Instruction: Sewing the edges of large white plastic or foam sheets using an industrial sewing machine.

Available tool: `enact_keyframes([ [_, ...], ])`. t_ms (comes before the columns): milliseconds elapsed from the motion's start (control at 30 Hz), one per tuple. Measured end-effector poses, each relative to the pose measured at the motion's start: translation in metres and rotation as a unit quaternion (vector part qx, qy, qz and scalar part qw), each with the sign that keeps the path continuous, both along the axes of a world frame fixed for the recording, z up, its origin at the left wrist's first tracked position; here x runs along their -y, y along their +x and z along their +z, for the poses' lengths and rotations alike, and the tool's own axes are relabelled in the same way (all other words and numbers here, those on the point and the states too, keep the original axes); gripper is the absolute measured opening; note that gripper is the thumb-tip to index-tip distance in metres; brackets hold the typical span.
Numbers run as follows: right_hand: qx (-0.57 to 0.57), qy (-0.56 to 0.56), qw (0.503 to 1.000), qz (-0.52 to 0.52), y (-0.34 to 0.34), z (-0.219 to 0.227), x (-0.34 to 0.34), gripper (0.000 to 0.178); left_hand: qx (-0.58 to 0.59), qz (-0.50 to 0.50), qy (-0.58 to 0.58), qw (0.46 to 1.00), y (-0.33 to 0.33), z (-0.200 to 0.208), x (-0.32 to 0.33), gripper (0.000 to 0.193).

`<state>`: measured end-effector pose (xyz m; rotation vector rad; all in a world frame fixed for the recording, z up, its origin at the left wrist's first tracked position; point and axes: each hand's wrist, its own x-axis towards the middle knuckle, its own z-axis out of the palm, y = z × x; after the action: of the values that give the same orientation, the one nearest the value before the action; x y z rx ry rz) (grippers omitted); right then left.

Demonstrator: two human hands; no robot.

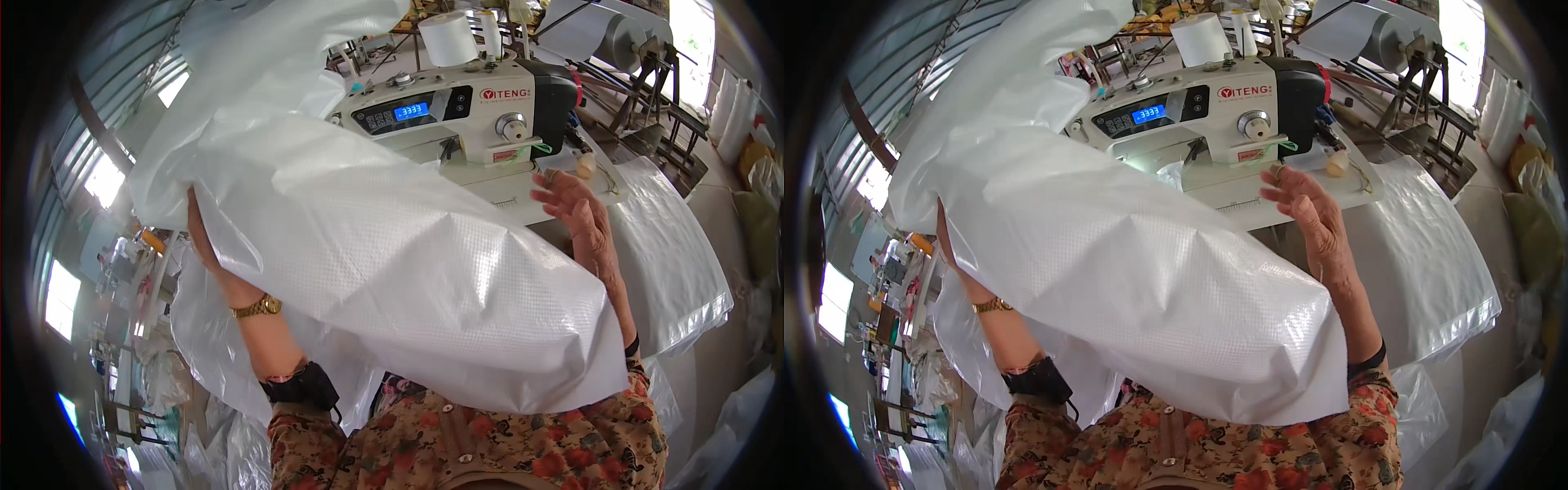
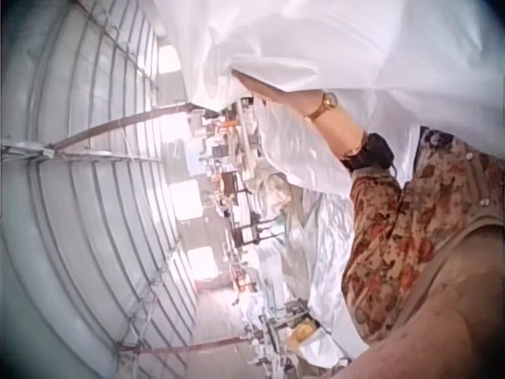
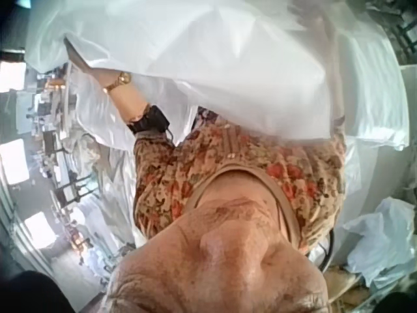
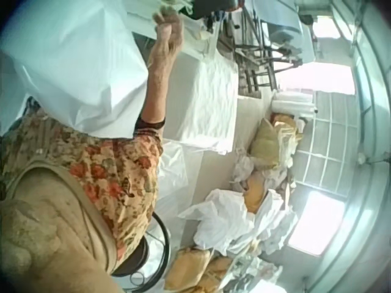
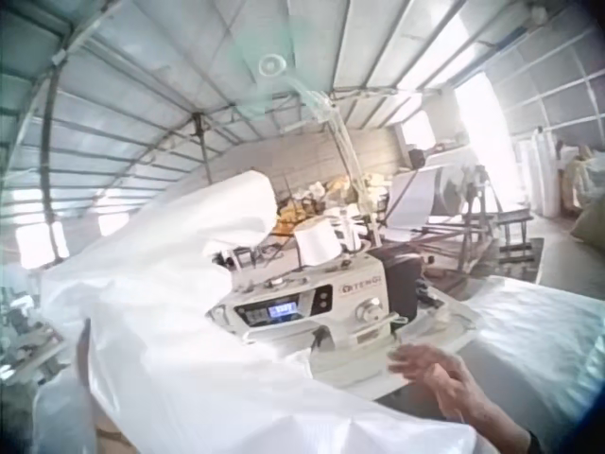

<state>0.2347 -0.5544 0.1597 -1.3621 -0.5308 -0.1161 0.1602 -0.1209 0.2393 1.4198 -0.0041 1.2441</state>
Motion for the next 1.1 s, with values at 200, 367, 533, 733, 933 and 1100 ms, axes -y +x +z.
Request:
enact_keyframes([
  [200,-0.052,0.011,0.994,0.092,0.012,-0.019,0.01,0.082,0.041,-0.236,-0.032,0.97,0.005,0.019,0.004,0.043],
  [367,0.009,0.086,0.996,-0.019,0.01,-0.018,0.049,0.079,0.145,-0.201,-0.149,0.957,0.018,0.061,0.06,0.037],
  [533,0.053,0.174,0.981,-0.071,0.024,-0.036,0.044,0.075,0.205,-0.008,0.055,0.977,0.004,0.094,0.056,0.032],
  [733,0.096,0.174,0.958,0.206,0.04,0.005,0.028,0.061,0.252,0.171,0.233,0.924,-0.011,0.161,-0.017,0.029],
  [933,0.122,0.0,0.99,-0.071,0.045,0.041,-0.006,0.051,0.397,-0.233,0.071,0.885,-0.026,0.173,0.011,0.033],
  [1100,0.103,-0.057,0.99,-0.082,0.035,0.069,-0.064,0.05,0.364,-0.131,0.036,0.921,-0.051,0.174,-0.003,0.054],
])
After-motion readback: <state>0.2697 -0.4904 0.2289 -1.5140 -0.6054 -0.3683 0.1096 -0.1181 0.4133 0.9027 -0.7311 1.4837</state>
